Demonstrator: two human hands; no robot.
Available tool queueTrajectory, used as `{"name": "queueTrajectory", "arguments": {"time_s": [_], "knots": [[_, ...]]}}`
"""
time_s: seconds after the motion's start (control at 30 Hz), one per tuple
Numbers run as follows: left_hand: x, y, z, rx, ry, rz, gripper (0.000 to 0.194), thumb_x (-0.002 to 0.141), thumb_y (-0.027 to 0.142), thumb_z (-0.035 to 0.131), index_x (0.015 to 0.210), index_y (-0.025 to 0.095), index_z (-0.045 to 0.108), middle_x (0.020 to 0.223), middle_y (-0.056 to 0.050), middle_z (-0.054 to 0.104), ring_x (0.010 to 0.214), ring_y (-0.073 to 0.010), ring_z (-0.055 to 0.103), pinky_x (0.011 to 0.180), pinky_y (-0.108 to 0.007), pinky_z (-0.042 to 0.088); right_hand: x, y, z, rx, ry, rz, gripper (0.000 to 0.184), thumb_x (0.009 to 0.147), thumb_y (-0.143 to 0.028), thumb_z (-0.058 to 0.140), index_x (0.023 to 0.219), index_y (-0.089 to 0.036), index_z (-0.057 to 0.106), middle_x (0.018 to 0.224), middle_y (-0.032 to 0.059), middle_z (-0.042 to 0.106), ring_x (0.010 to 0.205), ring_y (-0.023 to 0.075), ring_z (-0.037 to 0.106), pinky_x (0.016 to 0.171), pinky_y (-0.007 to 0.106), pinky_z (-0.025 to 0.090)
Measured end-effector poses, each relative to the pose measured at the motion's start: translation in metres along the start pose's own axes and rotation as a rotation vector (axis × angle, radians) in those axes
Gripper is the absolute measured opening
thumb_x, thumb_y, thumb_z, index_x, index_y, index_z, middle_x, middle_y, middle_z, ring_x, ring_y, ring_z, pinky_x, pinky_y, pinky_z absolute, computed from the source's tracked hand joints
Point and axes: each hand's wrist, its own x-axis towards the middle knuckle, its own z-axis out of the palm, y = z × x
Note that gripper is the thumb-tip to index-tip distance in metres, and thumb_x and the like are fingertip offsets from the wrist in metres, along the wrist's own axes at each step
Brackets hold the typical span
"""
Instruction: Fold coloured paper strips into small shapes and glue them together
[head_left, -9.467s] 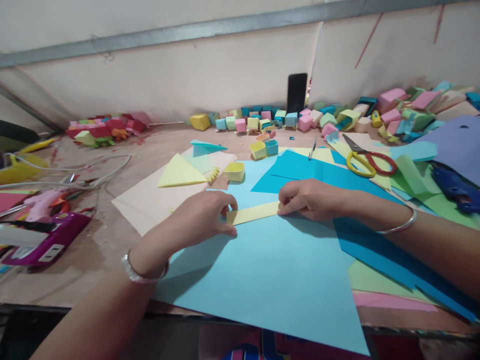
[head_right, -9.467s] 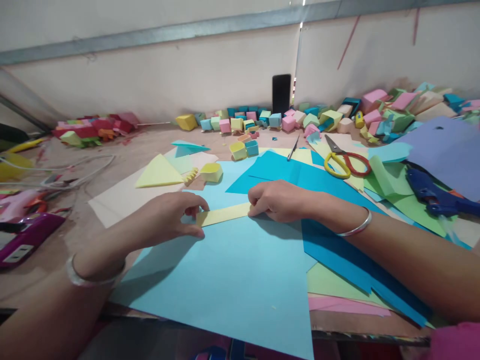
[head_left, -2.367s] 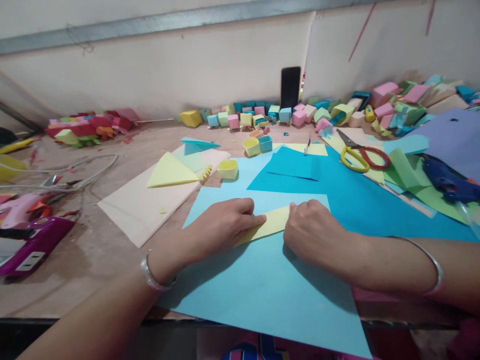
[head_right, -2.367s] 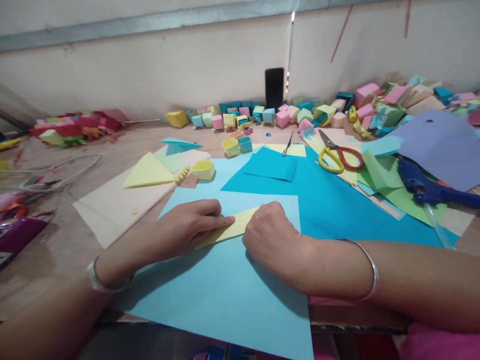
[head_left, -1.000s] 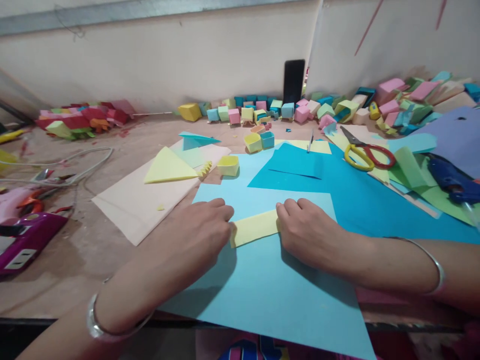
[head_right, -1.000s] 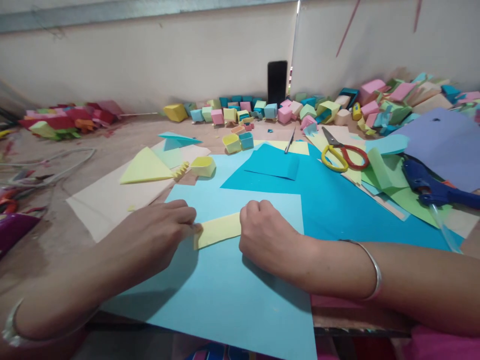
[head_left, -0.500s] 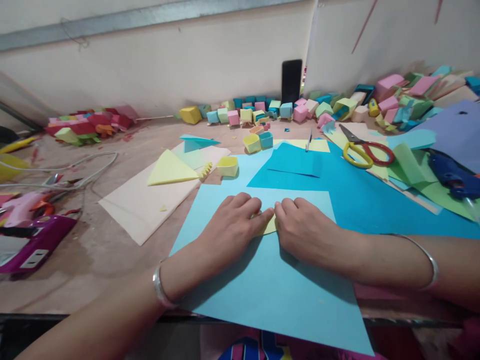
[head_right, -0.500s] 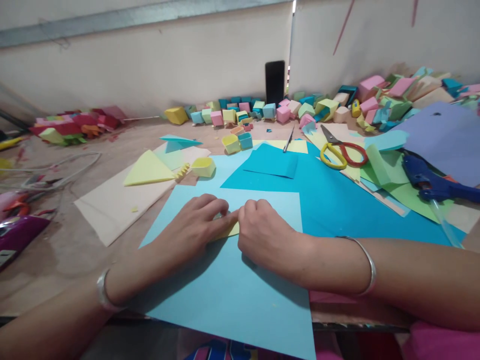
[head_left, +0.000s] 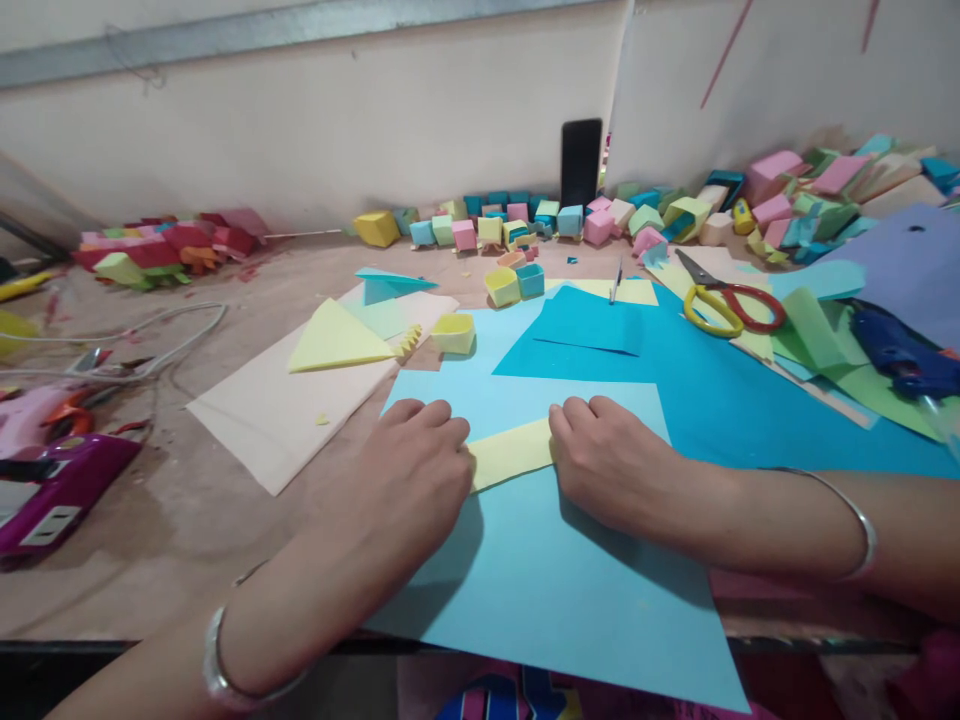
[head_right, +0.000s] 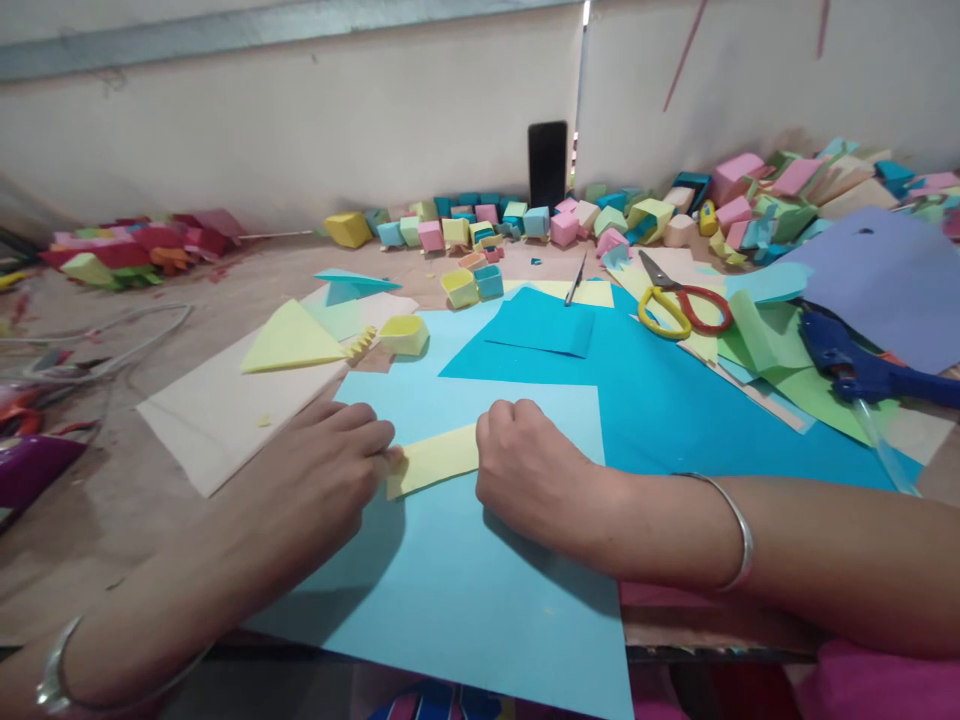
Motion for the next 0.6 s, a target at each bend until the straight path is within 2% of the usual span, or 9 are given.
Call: {"name": "queueTrajectory", "arguments": {"time_s": [0.07,0.13,0.23,0.3,0.4,0.5,0.6], "knots": [[0.0,-0.007,0.01,-0.019,0.06,-0.041,0.029,0.074,0.001,0.05,0.054,0.02,0.06,0.061,-0.005,0.055,0.068,-0.0243,0.048,0.065,-0.039,0.033,0.0,0.0,-0.001,0.007,-0.006,-0.003,0.017,0.08,-0.005,0.05,0.072,-0.013,0.063,0.074,0.011,0.054,0.064,0.0182,0.039,0.053,0.033,0.015],[0.002,-0.013,0.018,-0.041,0.159,-0.084,0.03,0.074,0.0,0.047,0.055,0.021,0.059,0.061,-0.005,0.055,0.067,-0.0238,0.048,0.067,-0.039,0.035,0.0,0.0,-0.002,0.013,-0.009,-0.006,0.017,0.08,-0.005,0.05,0.073,-0.013,0.063,0.076,0.0118,0.055,0.064,0.0182,0.039,0.053,0.033,0.015],[0.009,-0.018,0.023,-0.05,0.318,-0.157,0.029,0.076,0.0,0.043,0.068,0.02,0.063,0.071,-0.007,0.06,0.076,-0.0248,0.052,0.073,-0.039,0.039,0.0,-0.001,-0.001,0.019,-0.013,0.006,0.017,0.079,-0.004,0.05,0.073,-0.013,0.063,0.077,0.0125,0.056,0.065,0.0186,0.04,0.053,0.033,0.015],[0.013,-0.018,0.023,-0.073,0.365,-0.201,0.027,0.079,0.001,0.042,0.08,0.017,0.064,0.08,-0.009,0.063,0.081,-0.0252,0.054,0.077,-0.039,0.041,0.0,-0.001,-0.001,0.037,-0.013,0.016,0.018,0.079,-0.003,0.05,0.073,-0.013,0.063,0.077,0.0124,0.057,0.065,0.0186,0.04,0.053,0.033,0.015],[0.016,-0.013,0.019,-0.224,0.295,-0.206,0.024,0.088,0.011,0.041,0.1,0.016,0.062,0.09,-0.009,0.066,0.086,-0.0237,0.058,0.077,-0.037,0.043,0.0,-0.002,-0.001,0.075,-0.008,0.016,0.019,0.079,-0.002,0.049,0.072,-0.013,0.063,0.077,0.0123,0.057,0.066,0.0189,0.041,0.054,0.033,0.016],[0.019,-0.008,0.016,-0.415,0.12,-0.188,0.016,0.091,0.022,0.048,0.097,0.018,0.063,0.085,-0.004,0.066,0.076,-0.0197,0.06,0.067,-0.032,0.042,0.001,0.0,-0.006,0.125,-0.021,0.048,0.021,0.08,-0.001,0.047,0.071,-0.013,0.063,0.075,0.0118,0.056,0.068,0.0197,0.043,0.054,0.033,0.015],[0.021,-0.006,0.015,-0.58,0.035,-0.198,0.014,0.086,0.025,0.056,0.096,0.02,0.063,0.075,0.0,0.064,0.065,-0.0157,0.057,0.057,-0.027,0.037,0.006,0.008,-0.009,0.222,-0.02,0.114,0.022,0.082,0.0,0.047,0.075,-0.012,0.064,0.077,0.0116,0.057,0.072,0.0204,0.044,0.056,0.033,0.014]]}}
